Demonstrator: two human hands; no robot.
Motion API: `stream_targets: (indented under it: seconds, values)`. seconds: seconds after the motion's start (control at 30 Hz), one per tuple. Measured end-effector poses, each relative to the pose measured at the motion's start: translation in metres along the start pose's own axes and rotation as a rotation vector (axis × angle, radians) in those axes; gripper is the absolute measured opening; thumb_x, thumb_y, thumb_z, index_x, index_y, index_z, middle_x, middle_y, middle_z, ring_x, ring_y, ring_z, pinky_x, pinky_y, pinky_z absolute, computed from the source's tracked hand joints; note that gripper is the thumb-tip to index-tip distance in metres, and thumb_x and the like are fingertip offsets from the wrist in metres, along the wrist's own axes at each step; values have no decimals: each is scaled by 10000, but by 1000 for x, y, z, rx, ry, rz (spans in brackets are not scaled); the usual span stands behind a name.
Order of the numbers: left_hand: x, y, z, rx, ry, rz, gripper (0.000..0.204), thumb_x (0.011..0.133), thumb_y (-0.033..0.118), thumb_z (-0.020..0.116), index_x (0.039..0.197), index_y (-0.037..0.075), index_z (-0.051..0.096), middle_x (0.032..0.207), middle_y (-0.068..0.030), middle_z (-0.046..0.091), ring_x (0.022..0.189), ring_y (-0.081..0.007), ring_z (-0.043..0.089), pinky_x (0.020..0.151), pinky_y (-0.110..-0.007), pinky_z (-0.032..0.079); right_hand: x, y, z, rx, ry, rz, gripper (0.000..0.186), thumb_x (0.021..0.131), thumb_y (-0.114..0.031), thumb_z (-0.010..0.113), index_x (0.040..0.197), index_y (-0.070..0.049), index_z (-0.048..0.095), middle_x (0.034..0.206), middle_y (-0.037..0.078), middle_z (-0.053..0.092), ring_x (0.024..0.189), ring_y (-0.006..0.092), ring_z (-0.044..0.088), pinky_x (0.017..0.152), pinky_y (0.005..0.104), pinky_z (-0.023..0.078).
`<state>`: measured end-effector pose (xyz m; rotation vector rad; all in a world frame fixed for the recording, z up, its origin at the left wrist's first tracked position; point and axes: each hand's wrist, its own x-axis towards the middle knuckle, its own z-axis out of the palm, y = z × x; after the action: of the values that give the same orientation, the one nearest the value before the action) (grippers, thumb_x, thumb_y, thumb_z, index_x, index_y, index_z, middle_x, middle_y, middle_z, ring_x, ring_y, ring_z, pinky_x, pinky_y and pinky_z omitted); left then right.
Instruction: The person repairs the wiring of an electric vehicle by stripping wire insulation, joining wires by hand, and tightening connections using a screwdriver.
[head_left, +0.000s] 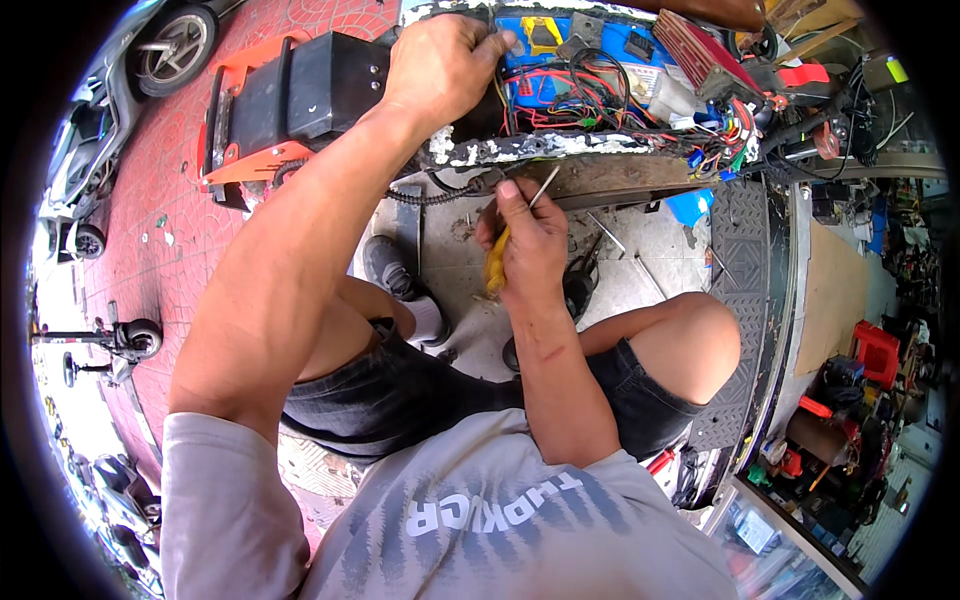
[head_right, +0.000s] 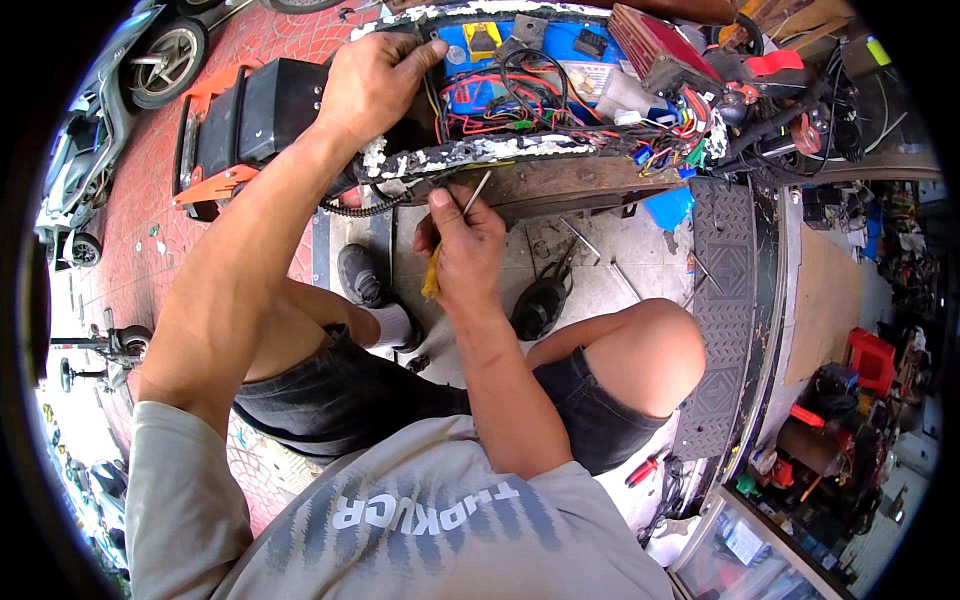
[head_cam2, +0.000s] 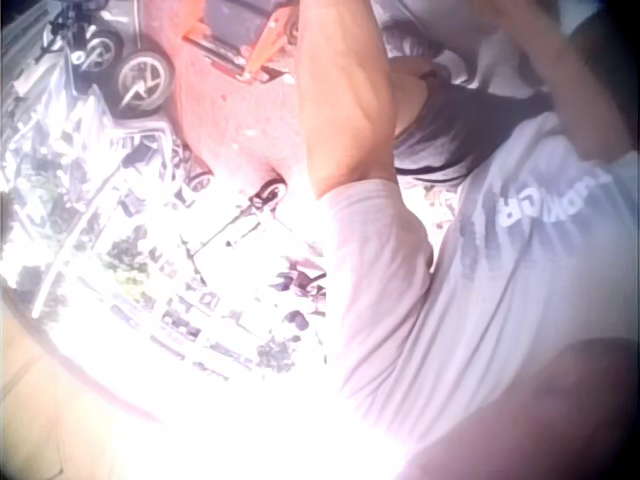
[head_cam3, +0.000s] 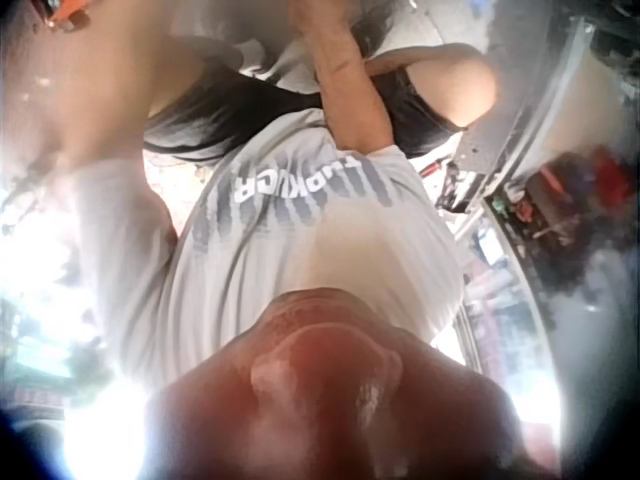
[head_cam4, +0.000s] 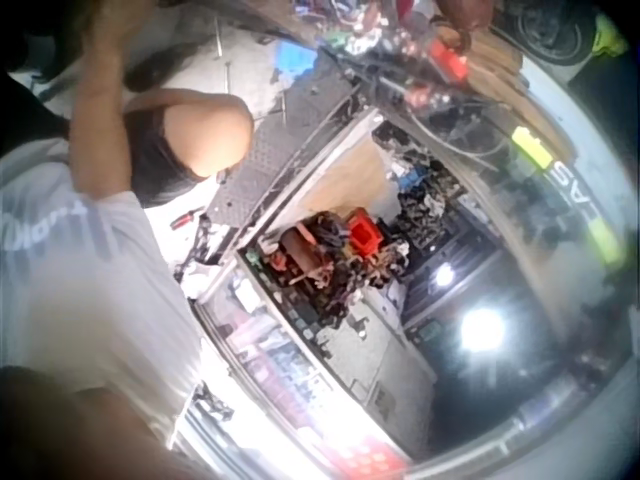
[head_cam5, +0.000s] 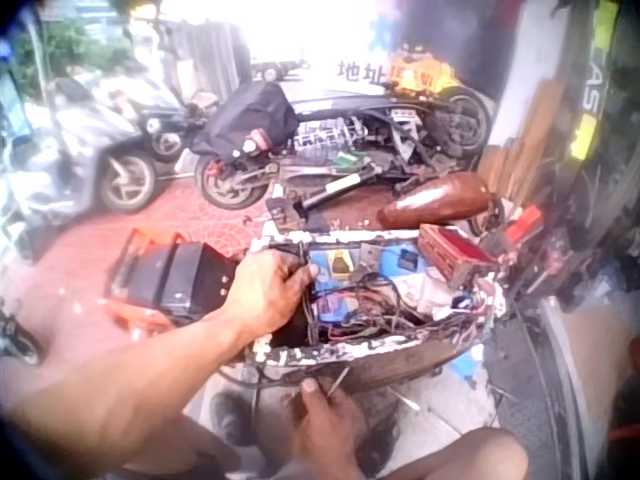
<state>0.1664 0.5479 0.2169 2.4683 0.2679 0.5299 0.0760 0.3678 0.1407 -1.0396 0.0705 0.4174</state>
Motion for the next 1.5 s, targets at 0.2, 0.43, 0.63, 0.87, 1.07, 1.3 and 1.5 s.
stream_targets:
  seconds: [0.2, 0.43, 0.63, 0.87, 1.07, 1.3, 1.5]
  values:
    - [7, -2, 2, 49, 33, -21, 539, 977, 545, 626, 857, 35, 751, 729, -194, 699, 768, -407, 704, 730, -469, 545, 10, -14, 0, 4, -48, 9, 205, 1001, -255, 707, 943, -68, 647, 677, 18, 581, 543, 131, 549, 517, 272, 409]
    - [-1, 8, -19, 41, -184, 86, 336, 903, 327, 694, 980, 5, 754, 870, -194, 749, 895, -352, 735, 826, -441, 551, -9, -30, 1, -267, 26, -15, 232, 989, -192, 708, 1098, 12, 690, 819, 17, 663, 588, 95, 603, 468, 232, 430]
    - [-18, 17, -29, 201, -418, 156, 309, 876, 319, 686, 989, 44, 773, 927, -177, 759, 971, -353, 720, 1111, -508, 419, -20, -95, -13, -807, 36, -439, 198, 984, -89, 638, 1130, 22, 713, 895, 62, 717, 664, 99, 606, 591, 252, 493]
    - [-20, 15, -16, 137, -421, 92, 285, 807, 259, 646, 987, 83, 780, 1009, -174, 766, 1122, -338, 692, 1258, -574, 190, 44, -137, 25, -1124, -314, -404, 249, 877, -114, 555, 942, 19, 755, 914, 224, 749, 905, 370, 729, 811, 438, 548]
    - [-23, 25, -22, 4, -439, 39, 284, 805, 213, 603, 963, 75, 794, 1008, -208, 761, 1135, -341, 688, 1267, -543, 183, 86, -146, 29, -1151, -302, -136, 302, 879, -88, 576, 1066, 89, 734, 965, 144, 758, 573, 159, 627, 538, 323, 502]
    - [-31, 10, -15, 65, -300, 152, 289, 834, 247, 600, 950, 60, 788, 978, -214, 754, 1097, -357, 686, 1249, -537, 243, 87, -130, 45, -918, -236, -84, 205, 804, -9, 660, 992, 68, 690, 788, 126, 687, 514, 189, 635, 478, 324, 487]
    - [-38, 18, -14, 82, -218, 156, 310, 852, 290, 607, 939, 40, 770, 987, -225, 742, 1118, -389, 650, 1244, -512, 270, 88, -124, 34, -1171, -188, -311, 189, 753, -85, 711, 918, 8, 703, 827, 186, 737, 803, 309, 731, 736, 409, 556]
